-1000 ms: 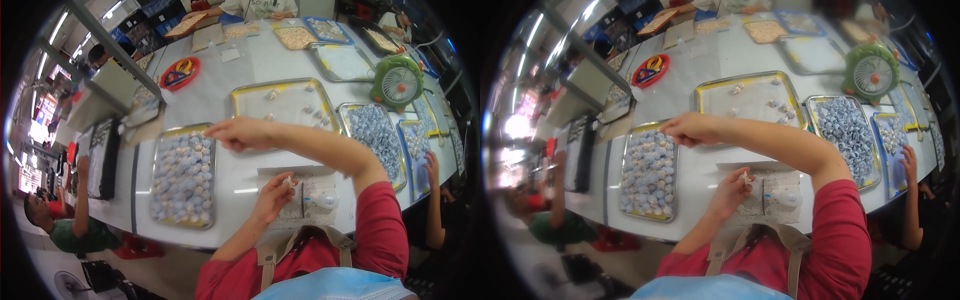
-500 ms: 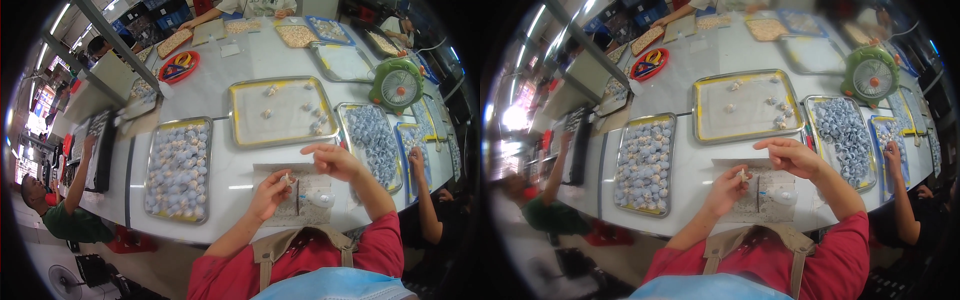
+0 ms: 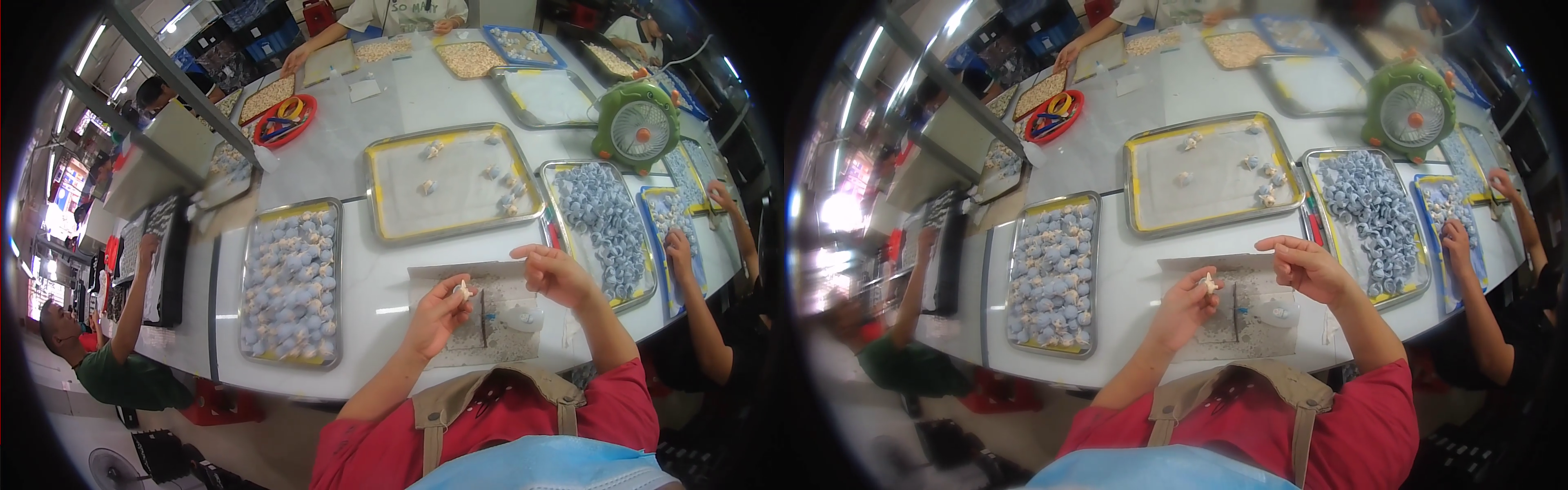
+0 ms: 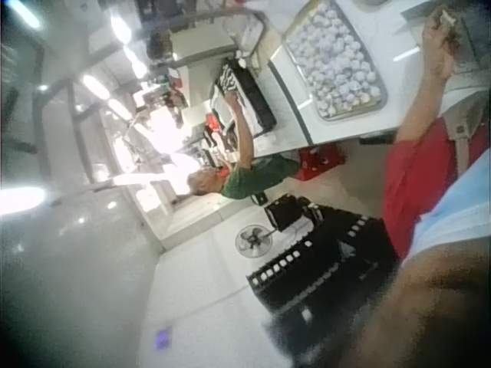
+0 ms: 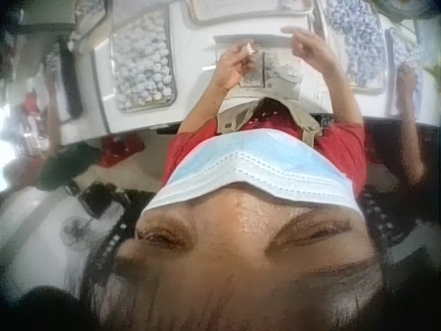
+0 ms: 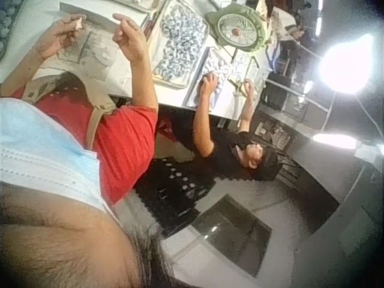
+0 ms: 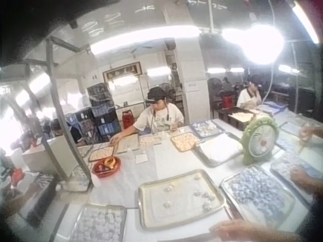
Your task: The person applies glue from a bottle to small toy parts and assembles them by hand at a workbench.
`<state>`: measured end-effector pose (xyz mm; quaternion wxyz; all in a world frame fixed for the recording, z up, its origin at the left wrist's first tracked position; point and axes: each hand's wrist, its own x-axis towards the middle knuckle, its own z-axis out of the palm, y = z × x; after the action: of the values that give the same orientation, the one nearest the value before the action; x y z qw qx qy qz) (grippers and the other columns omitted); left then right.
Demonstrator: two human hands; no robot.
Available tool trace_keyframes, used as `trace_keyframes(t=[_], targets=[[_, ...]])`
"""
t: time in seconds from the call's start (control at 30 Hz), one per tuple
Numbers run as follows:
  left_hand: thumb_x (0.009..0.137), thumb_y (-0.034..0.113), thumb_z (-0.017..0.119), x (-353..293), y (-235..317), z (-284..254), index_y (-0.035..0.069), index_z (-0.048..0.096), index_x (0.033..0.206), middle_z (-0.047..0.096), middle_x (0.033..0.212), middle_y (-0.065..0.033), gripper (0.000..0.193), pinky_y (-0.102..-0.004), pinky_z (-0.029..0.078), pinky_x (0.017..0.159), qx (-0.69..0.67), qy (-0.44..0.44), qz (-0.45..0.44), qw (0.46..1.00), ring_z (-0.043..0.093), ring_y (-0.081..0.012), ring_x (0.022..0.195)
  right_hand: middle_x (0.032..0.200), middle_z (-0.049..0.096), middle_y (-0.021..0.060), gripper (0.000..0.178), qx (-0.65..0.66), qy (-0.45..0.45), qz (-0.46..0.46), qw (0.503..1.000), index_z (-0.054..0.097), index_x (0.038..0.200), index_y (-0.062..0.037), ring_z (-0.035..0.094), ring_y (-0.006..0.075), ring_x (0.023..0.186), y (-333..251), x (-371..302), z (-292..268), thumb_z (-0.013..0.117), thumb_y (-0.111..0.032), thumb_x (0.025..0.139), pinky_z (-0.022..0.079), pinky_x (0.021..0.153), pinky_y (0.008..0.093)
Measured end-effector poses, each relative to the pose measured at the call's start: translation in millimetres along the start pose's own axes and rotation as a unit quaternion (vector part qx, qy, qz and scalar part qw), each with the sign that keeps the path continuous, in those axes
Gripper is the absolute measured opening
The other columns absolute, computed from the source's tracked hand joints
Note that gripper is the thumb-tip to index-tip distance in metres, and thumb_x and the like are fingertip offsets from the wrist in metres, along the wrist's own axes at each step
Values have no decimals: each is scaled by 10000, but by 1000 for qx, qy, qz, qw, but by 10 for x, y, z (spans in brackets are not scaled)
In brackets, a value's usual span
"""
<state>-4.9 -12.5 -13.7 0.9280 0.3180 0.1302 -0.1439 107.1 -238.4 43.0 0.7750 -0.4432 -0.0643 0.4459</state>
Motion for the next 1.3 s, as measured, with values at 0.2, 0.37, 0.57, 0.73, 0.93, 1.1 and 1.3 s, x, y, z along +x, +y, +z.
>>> trace_keyframes(t=[0.2, 0.37, 0.57, 0.73, 0.93, 1.1, 1.3], targets=[[879, 121, 545, 6, 21, 2, 66, 480, 1202, 571, 1046, -71, 334, -197, 466, 677, 5, -3, -3, 1000, 553, -94, 794, 636, 435, -40, 317, -3, 39, -15, 999, 501, 1155, 16, 416, 60, 582, -17, 63, -82, 500, -177, 903, 354, 554, 203], [877, 113, 542, 25, 23, 5, 56, 468, 1217, 573, 1055, -86, 353, -203, 473, 685, 9, 1, 21, 1000, 559, -104, 793, 667, 504, -35, 217, 51, 117, -127, 984, 579, 1037, 7, 488, 46, 583, -579, 663, -745, 550, -130, 873, 420, 527, 164], [877, 107, 539, 24, 26, -98, 53, 468, 1221, 576, 1062, -96, 356, -210, 481, 683, -7, 12, 34, 999, 570, -114, 795, 978, 469, 144, 297, 119, 386, -217, 889, 464, 1026, -2, 497, 230, 801, -1264, 1887, -2261, 619, -109, 796, 494, 664, 335], [884, 102, 527, 48, 38, -75, 58, 485, 1205, 581, 1058, -96, 326, -220, 485, 690, -26, 8, 31, 999, 574, -114, 793, 1107, 377, 198, 454, 124, 468, -213, 849, 307, 1166, 19, 463, 320, 883, -1508, 2243, -3095, 556, -133, 819, 468, 704, 424], [889, 98, 520, 9, 91, -58, 57, 488, 1197, 579, 1061, -96, 312, -223, 482, 700, -28, 18, 24, 999, 573, -116, 803, 1045, 441, 185, 289, 177, 403, -253, 862, 381, 1066, -1, 502, 290, 840, -1529, 2565, -2997, 520, -116, 841, 483, 655, 370], [891, 95, 516, 49, 101, -57, 53, 487, 1198, 578, 1058, -97, 311, -225, 482, 706, -37, 19, 22, 999, 571, -117, 807, 830, 505, 127, 169, 197, 404, -270, 852, 442, 927, -28, 514, 220, 682, -1608, 2604, -3007, 567, -80, 825, 456, 529, 253], [891, 93, 515, 40, 97, -74, 49, 485, 1200, 578, 1056, -97, 313, -227, 478, 705, -39, 27, 23, 999, 568, -116, 804, 709, 488, 76, 161, 185, 452, -258, 834, 486, 794, -37, 473, 141, 578, -1611, 2542, -2800, 642, -69, 774, 374, 422, 202]])
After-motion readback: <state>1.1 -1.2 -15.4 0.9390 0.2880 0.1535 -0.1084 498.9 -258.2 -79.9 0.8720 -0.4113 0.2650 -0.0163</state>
